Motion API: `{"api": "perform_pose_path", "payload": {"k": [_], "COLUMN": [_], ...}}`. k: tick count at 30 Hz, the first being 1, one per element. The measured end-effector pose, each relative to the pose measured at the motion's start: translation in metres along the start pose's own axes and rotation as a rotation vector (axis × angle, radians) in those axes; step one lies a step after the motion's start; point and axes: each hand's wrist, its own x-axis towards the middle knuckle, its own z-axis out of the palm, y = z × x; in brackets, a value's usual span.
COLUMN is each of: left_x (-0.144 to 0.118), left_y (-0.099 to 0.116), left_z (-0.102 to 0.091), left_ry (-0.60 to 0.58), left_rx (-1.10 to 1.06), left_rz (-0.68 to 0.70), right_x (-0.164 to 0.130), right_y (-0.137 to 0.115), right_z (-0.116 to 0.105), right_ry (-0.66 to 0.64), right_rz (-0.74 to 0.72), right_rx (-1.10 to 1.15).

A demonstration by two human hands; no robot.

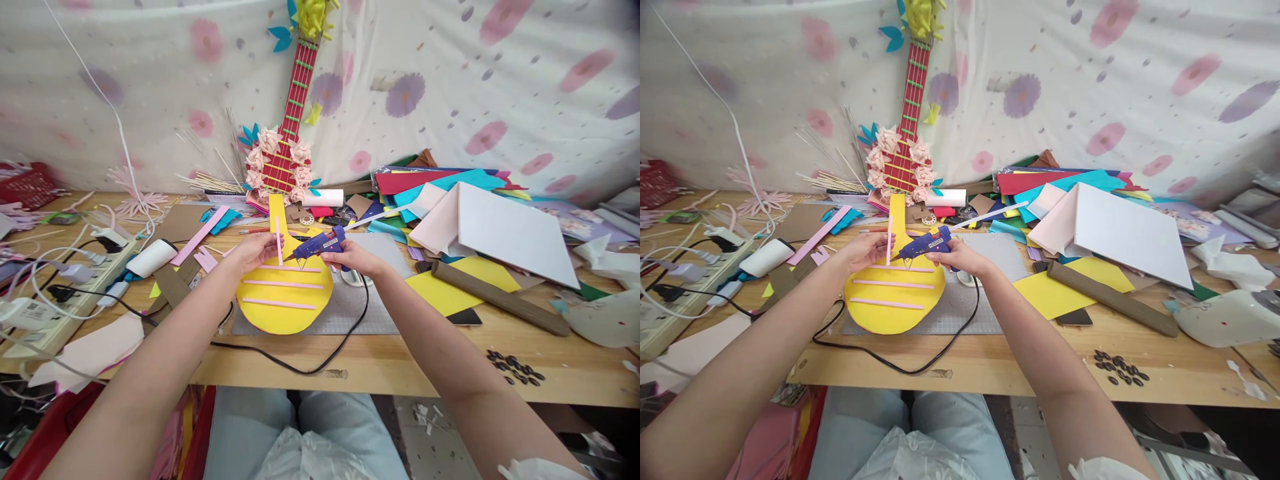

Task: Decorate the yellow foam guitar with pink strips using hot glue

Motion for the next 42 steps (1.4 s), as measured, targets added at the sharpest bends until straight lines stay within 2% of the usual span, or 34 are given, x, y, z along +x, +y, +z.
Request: {"api": "perform_pose_path", "payload": {"k": [14,18,24,31,37,42], "left_x": [-0.005,-0.006,-0.007,-0.005,-0.008,-0.009], "left_y": [0.000,0.001,0.001,-0.002,-0.001,-0.001], "left_z": [0.001,0.001,0.000,-0.001,-0.002,-0.005], "left_ry": [0.000,0.001,-0.053,-0.081,-0.136,-0.188], "left_rx": [0.010,0.021,0.059,0.112,0.172,0.188], "left_rz": [0.005,0.005,0.016,0.027,-0.014,-0.042], "right_x": [0.000,0.002,0.007,0.004,0.003,0.004], "right_y": [-0.010,-0.009,-0.005,-0.014,-0.017,-0.015], "right_z": [0.002,0.002,0.001,0.001,-0.001,-0.005], "right_ry": [0.009,-0.003,0.008,0.073,0.112,0.131], "right_rz": [0.057,0.025,-0.021,0.041,0.071,0.041], "right_rx": [-0.102,-0.077,-0.076,-0.071,-0.093,-0.113]}}
